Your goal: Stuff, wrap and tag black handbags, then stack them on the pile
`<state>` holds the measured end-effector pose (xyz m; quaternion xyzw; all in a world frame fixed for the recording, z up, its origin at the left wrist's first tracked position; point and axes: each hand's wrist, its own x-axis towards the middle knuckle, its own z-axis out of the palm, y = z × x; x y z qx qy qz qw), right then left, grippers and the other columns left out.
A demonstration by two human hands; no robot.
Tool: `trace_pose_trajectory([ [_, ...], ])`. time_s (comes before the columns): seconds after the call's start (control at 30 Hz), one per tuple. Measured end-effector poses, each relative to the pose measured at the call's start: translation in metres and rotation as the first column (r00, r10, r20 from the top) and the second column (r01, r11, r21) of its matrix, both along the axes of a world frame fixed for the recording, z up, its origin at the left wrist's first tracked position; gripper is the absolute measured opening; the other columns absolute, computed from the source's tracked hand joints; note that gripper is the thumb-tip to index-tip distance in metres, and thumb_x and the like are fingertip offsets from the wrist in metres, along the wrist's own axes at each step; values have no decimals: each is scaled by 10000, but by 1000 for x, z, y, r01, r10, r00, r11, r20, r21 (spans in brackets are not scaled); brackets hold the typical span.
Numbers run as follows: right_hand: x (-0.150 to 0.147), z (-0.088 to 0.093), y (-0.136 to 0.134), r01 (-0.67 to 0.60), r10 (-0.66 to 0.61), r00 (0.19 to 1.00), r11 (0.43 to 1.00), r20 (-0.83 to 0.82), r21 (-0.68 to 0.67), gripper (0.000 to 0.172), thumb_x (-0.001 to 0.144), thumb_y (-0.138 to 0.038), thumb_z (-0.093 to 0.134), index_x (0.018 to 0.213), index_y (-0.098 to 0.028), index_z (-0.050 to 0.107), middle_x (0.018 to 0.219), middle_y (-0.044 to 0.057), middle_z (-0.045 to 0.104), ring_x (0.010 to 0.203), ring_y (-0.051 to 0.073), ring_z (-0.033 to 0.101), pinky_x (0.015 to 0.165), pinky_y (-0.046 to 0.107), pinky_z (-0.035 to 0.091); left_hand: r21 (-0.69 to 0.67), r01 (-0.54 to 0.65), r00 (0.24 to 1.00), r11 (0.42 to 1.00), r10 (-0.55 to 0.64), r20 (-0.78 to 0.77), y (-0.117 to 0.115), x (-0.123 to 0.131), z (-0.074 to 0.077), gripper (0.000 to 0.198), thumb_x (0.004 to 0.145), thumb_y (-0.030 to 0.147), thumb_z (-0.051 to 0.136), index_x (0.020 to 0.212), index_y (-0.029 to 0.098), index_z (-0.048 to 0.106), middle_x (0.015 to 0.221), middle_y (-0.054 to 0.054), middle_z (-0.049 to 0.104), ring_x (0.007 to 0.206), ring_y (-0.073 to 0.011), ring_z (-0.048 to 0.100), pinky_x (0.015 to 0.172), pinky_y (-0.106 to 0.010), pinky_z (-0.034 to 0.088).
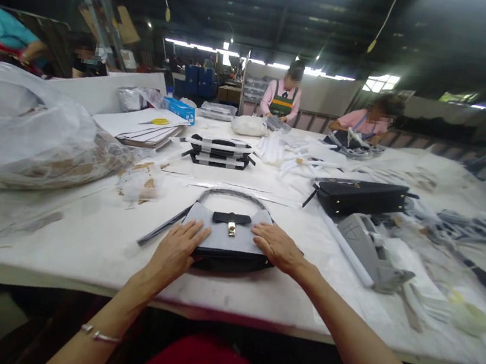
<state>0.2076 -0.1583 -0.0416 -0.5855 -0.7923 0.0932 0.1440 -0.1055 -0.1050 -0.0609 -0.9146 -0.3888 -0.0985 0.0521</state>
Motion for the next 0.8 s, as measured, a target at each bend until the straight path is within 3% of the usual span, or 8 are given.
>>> trace_pose_trajectory([
  [0.1,-9,18,-6,22,-22,999,1000,33,19,488,1006,-510,335,1331,-227,563,1400,82,565,1387,283,386,1167,582,137,27,-10,999,1000,11,-40,-4,7,15,640,766,221,687,1381,241,512,1451,-111,504,1363,-306,431,1131,-506,322],
  [0.2,-32,42,-15,-109,93,991,979,101,171,777,831,-690,562,1404,-175,465,1416,139,534,1401,314,345,1181,568,78,101,-7,996,995,16,-89,-5,21,33,605,744,329,718,1321,218,575,1414,-140,537,1372,-335,413,1164,-571,209],
  [0.27,-49,48,-16,-207,162,968,949,192,240,878,749,-668,681,1428,-182,410,1431,154,507,1382,326,357,1171,566,127,112,9,993,994,3,-114,-2,34,40,612,731,334,721,1311,197,583,1408,-156,539,1373,-327,415,1171,-554,204],
  [0.37,-62,44,-6,-207,123,939,947,321,244,813,752,-520,757,1416,-226,392,1378,142,545,1244,324,490,1120,590,232,51,14,987,999,-5,-162,9,49,39,613,750,319,692,1333,186,562,1384,-153,562,1334,-307,472,1150,-525,276],
  [0.47,-59,35,12,-213,102,908,947,406,239,730,795,-458,729,1403,-231,395,1208,108,640,1059,277,596,1076,566,304,20,10,981,1000,-6,-193,22,54,23,528,829,299,619,1342,190,557,1351,-129,597,1248,-301,558,1080,-504,387],
  [0.6,-46,9,31,-274,154,893,931,422,242,377,984,-317,461,1359,-287,443,1068,31,675,906,202,629,854,393,478,151,9,995,989,6,-99,29,52,-15,442,914,139,424,1318,198,594,1313,-123,625,1118,-281,642,936,-423,514],
  [0.7,-41,-22,34,-266,124,910,908,397,325,352,1034,-259,303,1343,-292,471,1092,33,663,905,195,614,742,332,477,290,22,999,957,-10,-46,24,51,-40,555,872,1,352,1327,206,595,1347,-126,597,1163,-274,613,959,-400,509],
  [0.8,-43,-39,28,-241,77,921,882,381,406,358,1032,-243,308,1346,-276,478,1152,57,644,975,206,595,783,333,467,366,32,997,930,-4,-75,18,50,-49,573,861,-39,341,1304,200,615,1355,-135,590,1194,-286,593,1010,-435,476],
])
